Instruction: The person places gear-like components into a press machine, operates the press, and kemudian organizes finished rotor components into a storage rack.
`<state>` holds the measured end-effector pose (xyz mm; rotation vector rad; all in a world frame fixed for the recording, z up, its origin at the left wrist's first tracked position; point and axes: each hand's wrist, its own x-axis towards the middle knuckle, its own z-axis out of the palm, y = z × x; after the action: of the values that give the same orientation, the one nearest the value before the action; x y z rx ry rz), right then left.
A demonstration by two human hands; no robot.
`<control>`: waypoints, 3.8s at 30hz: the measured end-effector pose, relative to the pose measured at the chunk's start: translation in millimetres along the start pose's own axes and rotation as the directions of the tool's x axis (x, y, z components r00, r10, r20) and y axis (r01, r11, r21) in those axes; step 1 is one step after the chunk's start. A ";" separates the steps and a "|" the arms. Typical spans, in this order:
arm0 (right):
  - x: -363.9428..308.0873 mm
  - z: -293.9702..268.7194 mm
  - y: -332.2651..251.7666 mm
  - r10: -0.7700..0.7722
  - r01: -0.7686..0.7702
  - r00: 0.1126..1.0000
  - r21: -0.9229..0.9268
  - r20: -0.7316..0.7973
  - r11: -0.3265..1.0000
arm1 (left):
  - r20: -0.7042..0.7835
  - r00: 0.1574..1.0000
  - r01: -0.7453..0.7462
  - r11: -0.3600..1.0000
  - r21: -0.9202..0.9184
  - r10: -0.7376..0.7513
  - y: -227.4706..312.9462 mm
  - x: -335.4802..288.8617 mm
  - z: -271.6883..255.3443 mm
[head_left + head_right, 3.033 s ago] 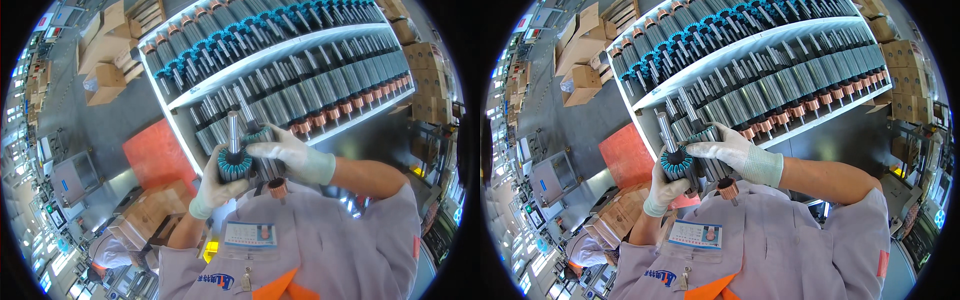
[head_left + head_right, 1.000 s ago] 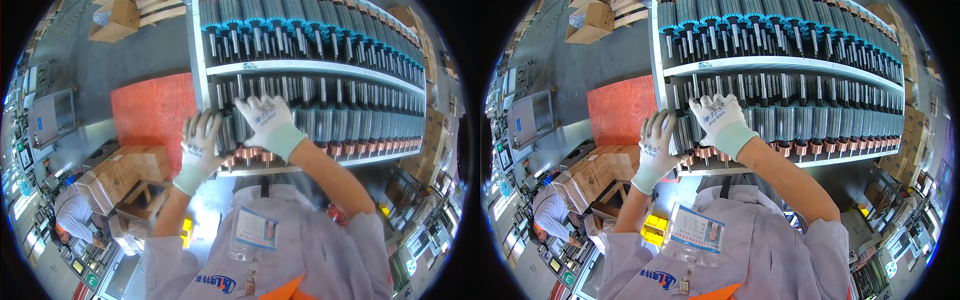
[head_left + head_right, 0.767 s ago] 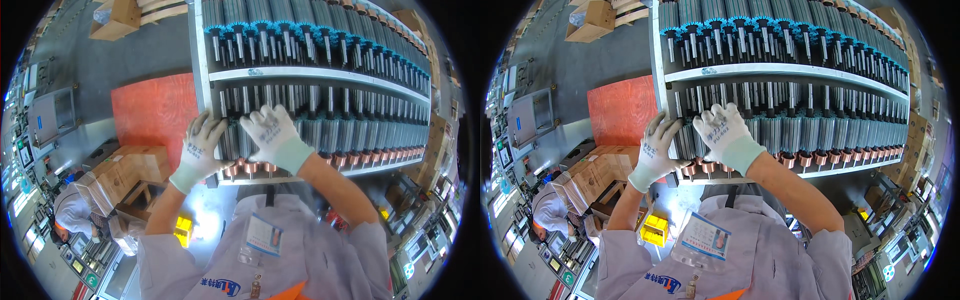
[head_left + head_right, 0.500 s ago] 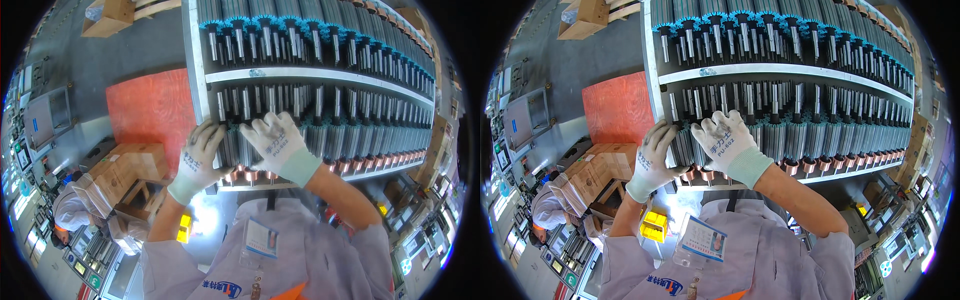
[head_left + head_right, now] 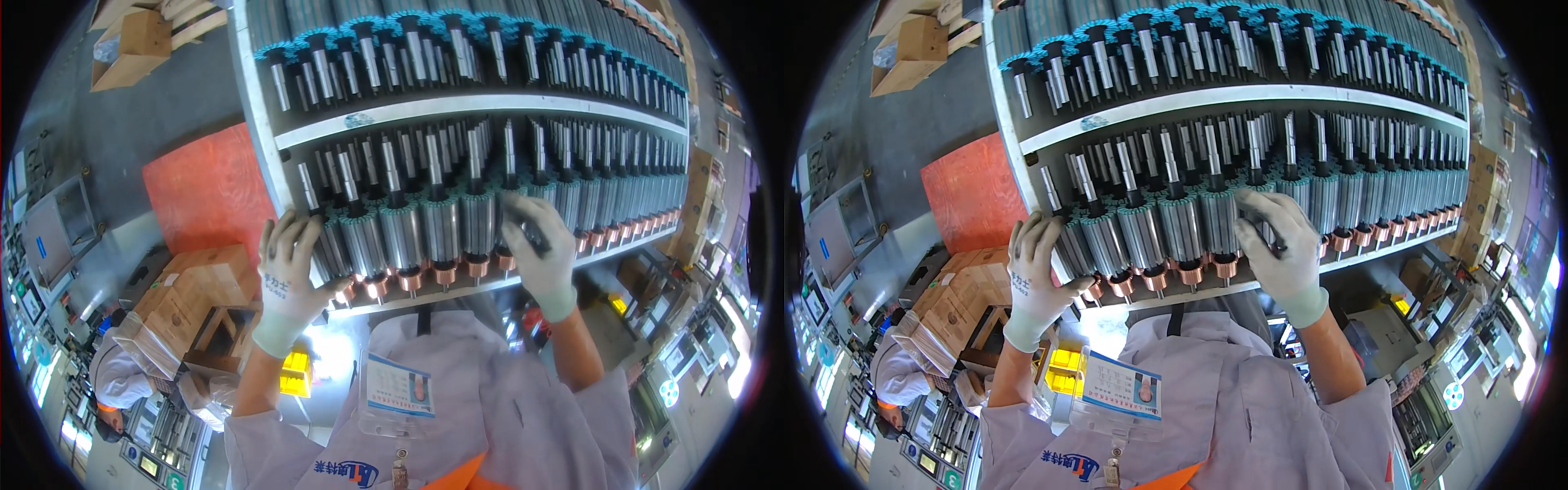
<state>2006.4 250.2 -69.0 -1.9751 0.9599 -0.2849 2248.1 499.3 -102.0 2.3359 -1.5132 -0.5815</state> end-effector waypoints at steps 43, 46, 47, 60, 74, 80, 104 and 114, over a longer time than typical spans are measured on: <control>-551.4 -488.1 472.5 0.507 -0.669 0.146 0.292 -0.850 0.683 | 0.632 -0.167 -0.617 0.420 -0.666 0.756 1019.6 156.9 474.3; -581.9 -540.3 515.8 0.580 -0.714 -0.066 0.444 -0.812 0.542 | 0.627 -0.329 -0.550 0.396 -0.735 0.707 1140.4 150.4 542.1; -591.6 -558.3 521.9 0.618 -0.733 -0.108 0.482 -0.779 0.479 | 0.674 -0.364 -0.621 0.372 -0.690 0.643 1186.3 141.9 549.5; -729.7 -679.9 650.7 0.640 -0.393 -0.556 0.846 -0.530 0.360 | -0.019 -0.857 -0.331 -0.578 -0.746 0.515 1595.3 -154.2 758.9; -927.7 -757.5 694.5 0.427 -0.140 -0.870 0.955 -0.245 0.263 | 0.158 -0.957 0.032 -0.628 -0.778 -0.245 1737.7 -317.1 878.1; -1010.2 -837.6 681.6 0.271 -0.044 -0.951 0.932 -0.149 0.359 | 0.062 -0.959 0.014 -0.264 -0.964 -0.275 1793.7 -350.4 879.6; -1399.6 -1005.6 913.3 -0.089 0.024 -0.986 0.652 0.139 0.757 | 0.224 -0.953 -0.242 -0.064 -0.968 0.205 1994.0 -353.7 997.4; -1204.5 -975.3 780.6 0.338 0.211 -0.940 0.708 -0.042 0.674 | -0.355 -0.914 0.188 -0.572 -0.799 0.195 1935.8 -541.4 1016.7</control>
<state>276.1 276.8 60.3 0.8709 2.5169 -2.1884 18.7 187.8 -17.9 -1.7051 -2.1538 -1.0561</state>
